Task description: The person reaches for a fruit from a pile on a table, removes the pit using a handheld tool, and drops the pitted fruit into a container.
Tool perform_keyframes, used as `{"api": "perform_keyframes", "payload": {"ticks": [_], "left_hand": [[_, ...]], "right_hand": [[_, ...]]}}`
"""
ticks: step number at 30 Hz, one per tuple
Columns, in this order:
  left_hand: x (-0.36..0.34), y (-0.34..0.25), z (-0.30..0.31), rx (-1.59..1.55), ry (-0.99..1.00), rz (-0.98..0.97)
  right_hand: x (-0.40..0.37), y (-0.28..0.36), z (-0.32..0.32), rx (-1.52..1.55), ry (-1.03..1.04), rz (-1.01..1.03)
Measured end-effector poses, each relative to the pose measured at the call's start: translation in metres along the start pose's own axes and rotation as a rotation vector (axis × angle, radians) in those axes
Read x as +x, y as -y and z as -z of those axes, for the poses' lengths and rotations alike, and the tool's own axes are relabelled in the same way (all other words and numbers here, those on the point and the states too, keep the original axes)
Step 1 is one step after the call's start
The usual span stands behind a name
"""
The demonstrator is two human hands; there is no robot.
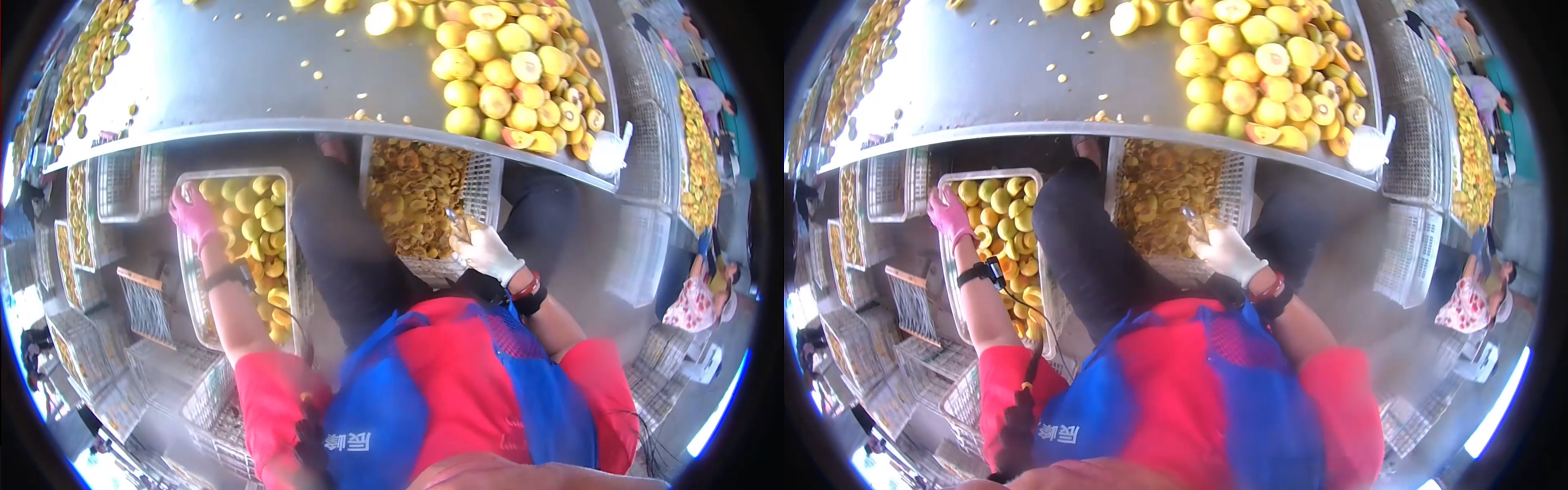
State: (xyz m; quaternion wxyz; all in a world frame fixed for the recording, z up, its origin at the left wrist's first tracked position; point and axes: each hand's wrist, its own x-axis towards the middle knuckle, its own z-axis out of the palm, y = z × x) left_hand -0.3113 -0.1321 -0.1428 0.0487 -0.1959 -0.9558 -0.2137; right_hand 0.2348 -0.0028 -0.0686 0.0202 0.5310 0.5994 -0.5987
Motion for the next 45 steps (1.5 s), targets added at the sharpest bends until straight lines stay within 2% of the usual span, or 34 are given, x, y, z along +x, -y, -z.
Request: {"api": "perform_keyframes", "payload": {"ticks": [1,2,4,5,6,7,8,10,11,14,16,17,19,21,22,23,25,28,29,33,35,38,40,41,44,45], "left_hand": [[-0.01,-0.055,0.023,-0.156,-0.006,-0.023],[-0.011,-0.092,0.036,-0.276,0.026,-0.147],[-0.024,-0.178,0.061,-0.653,0.317,-0.153],[-0.025,-0.211,0.062,-0.636,0.352,-0.26],[-0.015,-0.237,0.045,-0.502,0.328,-0.462],[-0.015,-0.272,0.045,-0.571,0.487,-0.512],[-0.014,-0.301,0.036,-0.505,0.484,-0.681],[-0.011,-0.354,0.016,-0.392,0.522,-0.883],[-0.007,-0.377,0.0,-0.331,0.555,-0.907],[0.005,-0.433,-0.057,-0.122,0.626,-0.954],[0.008,-0.452,-0.093,-0.131,0.663,-0.956],[0.009,-0.459,-0.109,-0.135,0.685,-0.957],[-0.001,-0.469,-0.11,-0.206,0.878,-0.807],[-0.013,-0.469,-0.107,-0.262,1.067,-0.641],[-0.021,-0.466,-0.105,-0.241,1.066,-0.727],[-0.03,-0.461,-0.101,-0.217,1.061,-0.813],[-0.057,-0.457,-0.08,-0.091,1.031,-1.007],[-0.093,-0.441,-0.061,0.017,1.04,-0.956],[-0.098,-0.433,-0.057,-0.032,1.061,-0.94],[-0.104,-0.394,-0.04,-0.173,1.098,-0.905],[-0.112,-0.38,-0.034,-0.184,1.056,-0.935],[-0.137,-0.384,-0.011,-0.18,1.16,-0.678],[-0.156,-0.379,-0.021,-0.165,1.033,-0.748],[-0.161,-0.378,-0.028,-0.16,0.966,-0.785],[-0.173,-0.379,-0.025,-0.133,0.94,-0.771],[-0.178,-0.384,-0.007,-0.131,0.994,-0.687]], "right_hand": [[-0.002,0.003,0.002,-0.101,-0.063,0.15],[-0.003,0.0,0.003,-0.084,-0.07,0.183],[-0.003,-0.004,0.006,-0.072,-0.067,0.236],[-0.004,-0.003,0.009,-0.073,-0.06,0.254],[-0.008,0.004,0.012,-0.053,-0.075,0.265],[-0.012,0.012,0.014,-0.032,-0.089,0.277],[-0.014,0.016,0.016,-0.012,-0.102,0.29],[-0.013,0.012,0.02,-0.063,-0.153,0.401],[-0.012,0.011,0.022,-0.091,-0.186,0.456],[-0.013,0.013,0.03,-0.004,-0.229,0.431],[-0.012,0.009,0.036,-0.034,-0.273,0.49],[-0.01,0.001,0.039,-0.133,-0.292,0.596],[-0.009,-0.006,0.048,-0.213,-0.285,0.659],[-0.012,-0.009,0.051,-0.202,-0.27,0.636],[-0.013,-0.01,0.052,-0.196,-0.263,0.624],[-0.014,-0.012,0.05,-0.164,-0.224,0.526],[-0.013,-0.012,0.052,-0.278,-0.212,0.577],[-0.016,-0.011,0.049,-0.367,-0.221,0.659],[-0.017,-0.013,0.042,-0.088,-0.248,0.507],[-0.028,-0.018,0.035,0.052,-0.225,0.492],[-0.035,-0.022,0.034,0.032,-0.232,0.512],[-0.035,-0.032,0.028,-0.022,-0.262,0.589],[-0.041,-0.028,0.031,-0.103,-0.279,0.603],[-0.041,-0.031,0.032,-0.21,-0.291,0.689],[-0.048,-0.033,0.038,-0.532,-0.327,0.896],[-0.052,-0.034,0.038,-0.439,-0.327,0.827]]}}
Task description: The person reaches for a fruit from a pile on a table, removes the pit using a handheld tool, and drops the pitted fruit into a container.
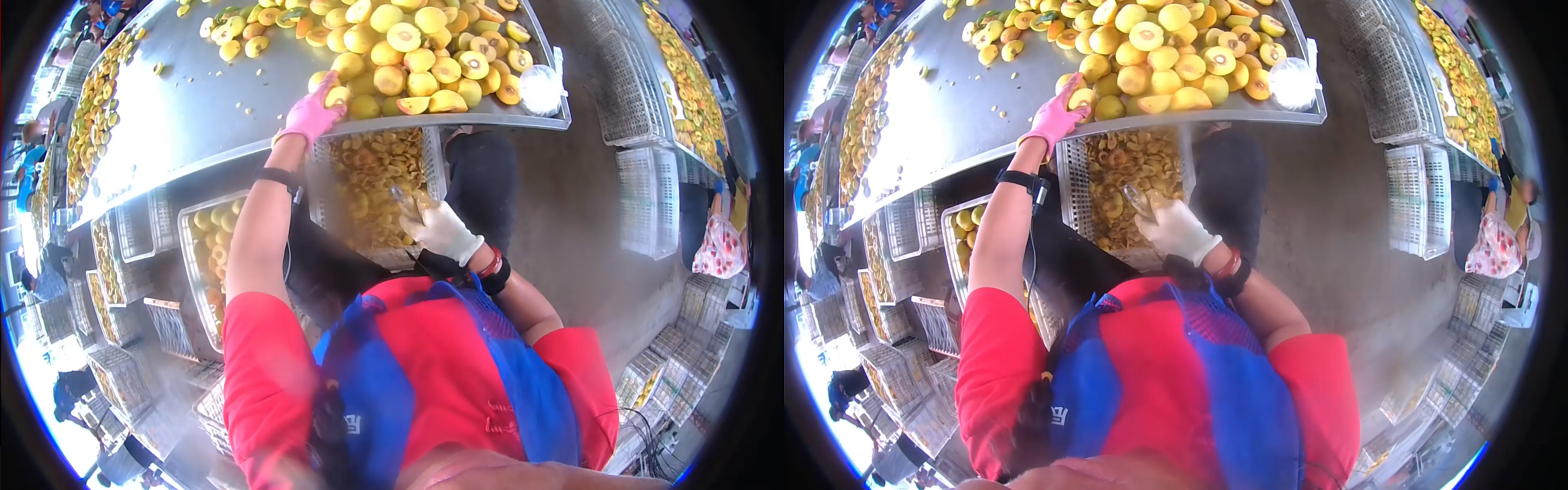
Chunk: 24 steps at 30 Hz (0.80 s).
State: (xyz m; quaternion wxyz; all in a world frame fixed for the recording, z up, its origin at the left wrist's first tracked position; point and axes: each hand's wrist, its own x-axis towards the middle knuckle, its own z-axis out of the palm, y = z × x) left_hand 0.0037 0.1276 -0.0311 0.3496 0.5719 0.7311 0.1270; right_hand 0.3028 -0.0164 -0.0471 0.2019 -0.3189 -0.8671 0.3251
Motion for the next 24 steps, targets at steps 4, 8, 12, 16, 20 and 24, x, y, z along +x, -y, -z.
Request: {"api": "perform_keyframes", "payload": {"ticks": [4,8,12,16,20,24], "left_hand": [[-0.013,0.007,-0.003,-0.135,-0.105,-0.093],[-0.041,0.001,-0.009,-0.625,-0.173,-0.073],[-0.106,-0.037,-0.009,-1.173,-0.041,-0.068],[-0.142,-0.059,-0.032,-1.325,-0.12,-0.096],[-0.175,-0.088,-0.037,-1.264,-0.204,-0.095],[-0.18,-0.088,-0.051,-1.191,-0.303,-0.233]], "right_hand": [[0.002,0.017,0.018,0.297,-0.051,-0.321],[0.01,0.029,0.033,0.479,-0.113,-0.366],[0.026,0.045,0.045,0.534,-0.136,-0.269],[0.034,0.05,0.048,0.26,-0.263,0.053],[0.037,0.061,0.053,0.155,-0.289,0.082],[0.034,0.063,0.048,0.169,-0.312,0.031]]}}
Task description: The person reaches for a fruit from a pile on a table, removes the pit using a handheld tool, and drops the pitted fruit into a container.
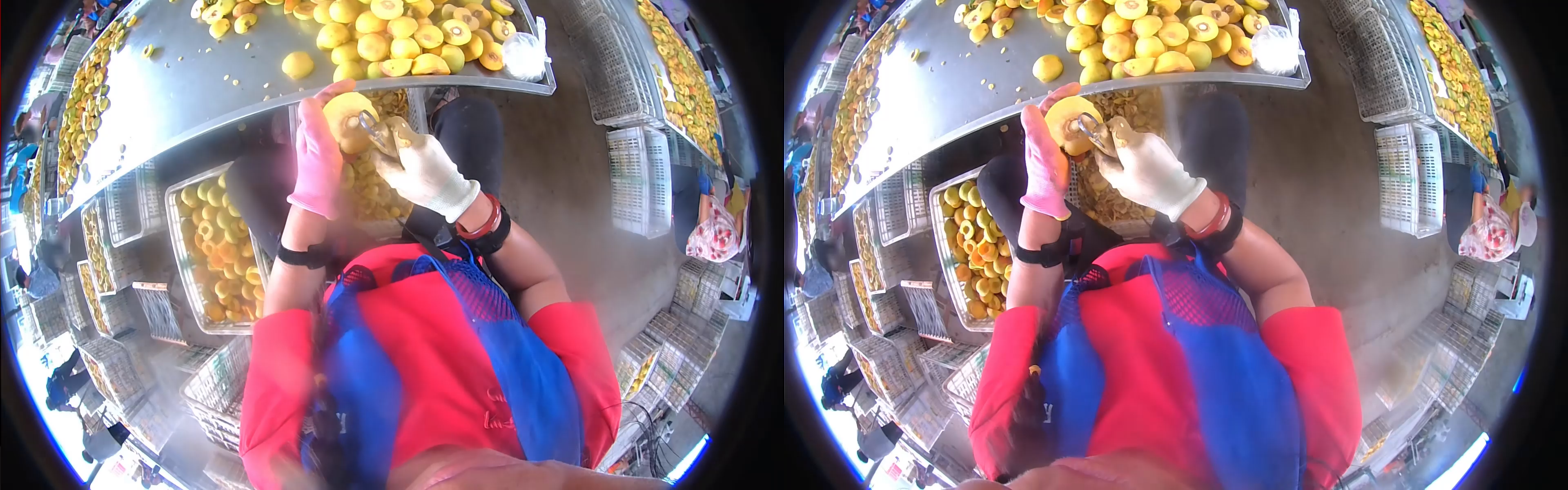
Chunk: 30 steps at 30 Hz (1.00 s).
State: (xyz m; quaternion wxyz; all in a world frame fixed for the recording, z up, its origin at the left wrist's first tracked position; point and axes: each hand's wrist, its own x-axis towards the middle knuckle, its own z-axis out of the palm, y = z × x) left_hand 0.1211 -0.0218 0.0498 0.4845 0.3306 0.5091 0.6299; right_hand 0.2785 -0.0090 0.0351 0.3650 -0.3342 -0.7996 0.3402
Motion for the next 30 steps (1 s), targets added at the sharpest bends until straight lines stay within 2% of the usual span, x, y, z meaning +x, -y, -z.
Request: {"api": "perform_keyframes", "payload": {"ticks": [5,7,10,14,17,20,23,26,28,30], "left_hand": [[-0.007,0.012,-0.001,0.097,-0.021,-0.186],[-0.008,0.016,-0.007,0.095,-0.04,-0.216],[-0.017,0.004,-0.018,-0.061,-0.063,-0.086],[-0.021,0.002,-0.023,-0.07,-0.128,-0.098],[-0.018,0.002,-0.024,-0.07,-0.129,-0.109],[-0.019,0.003,-0.024,-0.061,-0.15,-0.167],[-0.02,0.003,-0.023,-0.049,-0.177,-0.212],[-0.025,-0.002,-0.029,-0.087,-0.207,-0.185],[-0.025,0.001,-0.029,-0.12,-0.219,-0.163],[-0.022,0.008,-0.024,-0.033,-0.222,-0.26]], "right_hand": [[-0.011,-0.007,-0.008,-0.011,0.044,-0.017],[-0.013,-0.011,-0.01,-0.089,0.103,0.075],[-0.013,0.001,-0.009,0.068,0.118,0.009],[-0.015,0.003,-0.012,0.255,0.116,-0.072],[-0.018,0.002,-0.016,0.044,0.08,-0.066],[-0.013,0.004,-0.016,0.15,0.078,-0.025],[-0.009,0.005,-0.01,0.292,0.178,-0.04],[-0.014,0.017,-0.011,0.172,0.096,-0.159],[-0.016,0.014,-0.018,0.229,0.046,-0.103],[-0.016,0.012,-0.019,0.268,0.038,-0.049]]}}
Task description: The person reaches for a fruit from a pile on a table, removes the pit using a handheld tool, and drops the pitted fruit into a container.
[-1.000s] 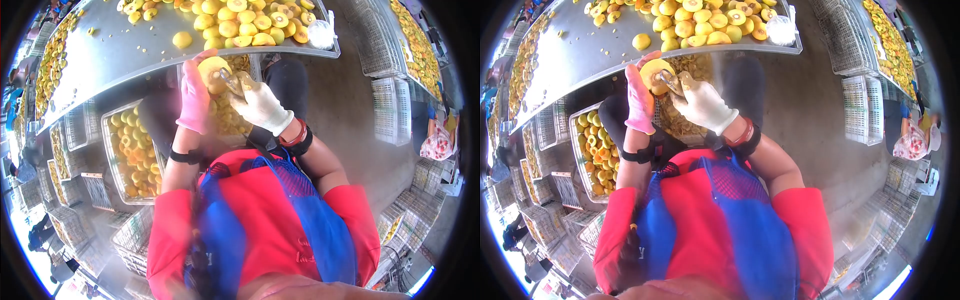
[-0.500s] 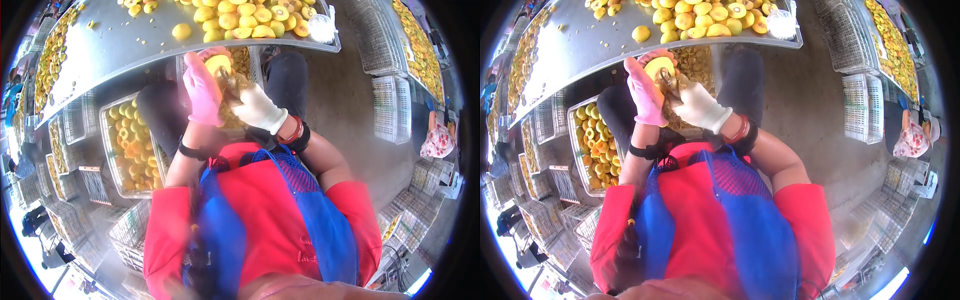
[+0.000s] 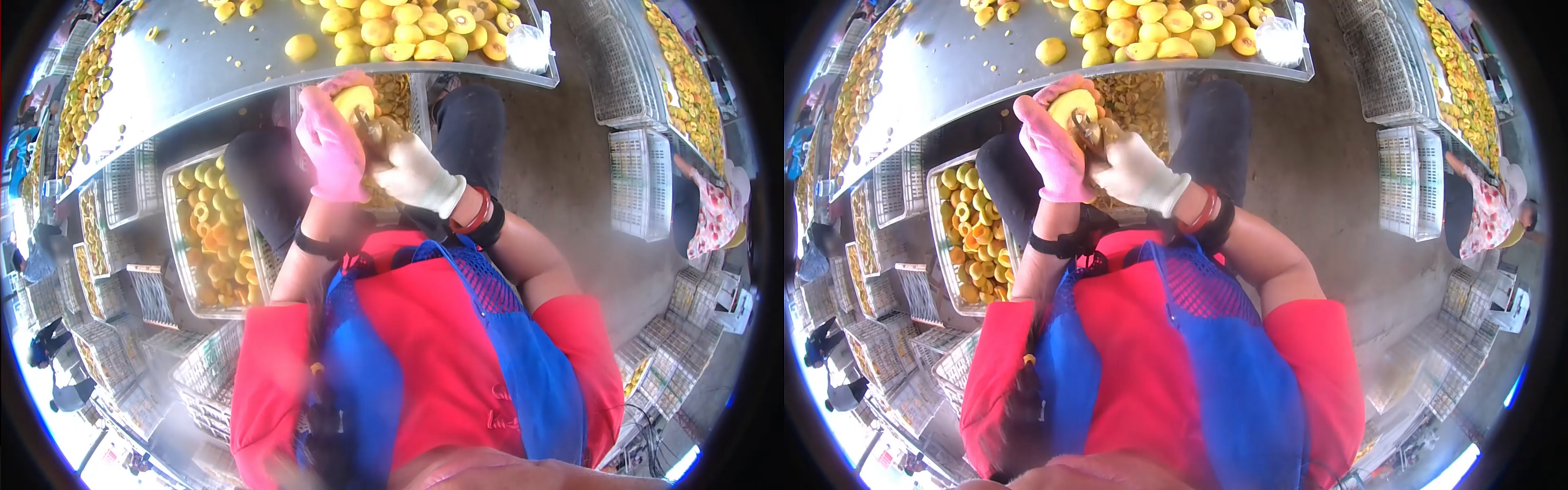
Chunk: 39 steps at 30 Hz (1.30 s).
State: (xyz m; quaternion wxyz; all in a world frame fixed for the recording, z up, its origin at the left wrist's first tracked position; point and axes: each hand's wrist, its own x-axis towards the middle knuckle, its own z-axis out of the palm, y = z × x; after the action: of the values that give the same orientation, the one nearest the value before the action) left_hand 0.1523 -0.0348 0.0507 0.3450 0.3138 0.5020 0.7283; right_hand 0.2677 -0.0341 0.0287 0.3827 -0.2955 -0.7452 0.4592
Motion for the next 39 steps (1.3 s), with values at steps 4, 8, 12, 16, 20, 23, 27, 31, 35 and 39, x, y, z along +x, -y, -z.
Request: {"api": "perform_keyframes", "payload": {"ticks": [4,8,12,16,20,23,27,31,35,39], "left_hand": [[-0.002,0.002,0.0,-0.043,-0.024,-0.002],[-0.001,-0.016,-0.001,-0.133,0.025,0.1],[-0.005,-0.017,0.002,-0.008,0.029,-0.024],[-0.005,-0.009,0.007,-0.089,0.086,-0.137],[-0.004,-0.013,0.006,-0.188,0.056,0.042],[0.0,0.0,0.011,-0.07,0.094,-0.176],[0.0,-0.004,0.008,-0.078,0.15,-0.182],[0.004,-0.008,0.012,-0.106,0.165,-0.023],[0.004,-0.008,0.017,-0.153,0.195,0.029],[0.001,-0.005,0.012,-0.199,0.139,-0.033]], "right_hand": [[0.002,0.001,0.002,-0.043,0.055,0.054],[0.0,0.009,0.001,-0.227,0.061,-0.167],[0.003,0.005,-0.004,0.023,0.043,-0.037],[0.006,0.011,-0.001,0.094,0.098,-0.033],[0.002,0.004,0.0,-0.121,0.159,-0.177],[0.009,0.007,0.001,0.051,0.086,-0.021],[0.016,0.041,0.023,0.4,0.371,-0.41],[0.018,0.042,0.029,0.372,0.458,-0.619],[0.02,0.049,0.036,0.371,0.534,-0.636],[0.013,0.006,0.005,0.16,0.215,0.003]]}}
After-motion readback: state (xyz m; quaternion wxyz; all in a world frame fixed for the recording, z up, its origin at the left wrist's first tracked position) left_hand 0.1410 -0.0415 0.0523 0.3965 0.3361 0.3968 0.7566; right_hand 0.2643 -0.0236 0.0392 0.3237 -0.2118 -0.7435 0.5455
